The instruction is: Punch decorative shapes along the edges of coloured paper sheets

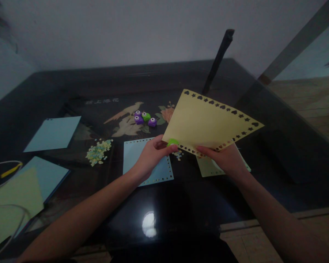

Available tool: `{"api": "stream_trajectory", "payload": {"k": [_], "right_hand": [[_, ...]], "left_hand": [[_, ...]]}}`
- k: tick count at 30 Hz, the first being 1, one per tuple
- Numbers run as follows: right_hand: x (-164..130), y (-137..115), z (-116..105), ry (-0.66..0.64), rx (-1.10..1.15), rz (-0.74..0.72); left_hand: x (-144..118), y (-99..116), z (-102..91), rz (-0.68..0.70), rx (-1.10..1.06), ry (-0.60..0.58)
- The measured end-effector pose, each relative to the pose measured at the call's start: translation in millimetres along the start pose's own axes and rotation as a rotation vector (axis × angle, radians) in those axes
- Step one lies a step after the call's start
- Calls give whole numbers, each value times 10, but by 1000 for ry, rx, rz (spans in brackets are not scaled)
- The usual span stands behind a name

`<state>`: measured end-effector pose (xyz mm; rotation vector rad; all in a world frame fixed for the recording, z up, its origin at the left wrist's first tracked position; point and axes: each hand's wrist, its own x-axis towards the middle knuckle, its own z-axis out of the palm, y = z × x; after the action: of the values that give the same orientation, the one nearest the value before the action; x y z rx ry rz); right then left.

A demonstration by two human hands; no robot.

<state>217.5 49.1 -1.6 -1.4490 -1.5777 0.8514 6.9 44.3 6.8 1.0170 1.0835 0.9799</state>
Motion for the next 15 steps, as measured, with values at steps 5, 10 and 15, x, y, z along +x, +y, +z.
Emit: {"api": "stream_trajectory", "payload": {"k": [5, 10, 15], "right_hand": [[4, 3, -2, 1, -17, -9], [11, 3, -1, -3, -9, -19], [9, 20, 0, 1, -11, -22]], "left_hand": [[7, -1, -4, 1, 8, 3], [11, -2, -4, 7, 16, -3], [11, -5, -1, 16, 27, 4]]}}
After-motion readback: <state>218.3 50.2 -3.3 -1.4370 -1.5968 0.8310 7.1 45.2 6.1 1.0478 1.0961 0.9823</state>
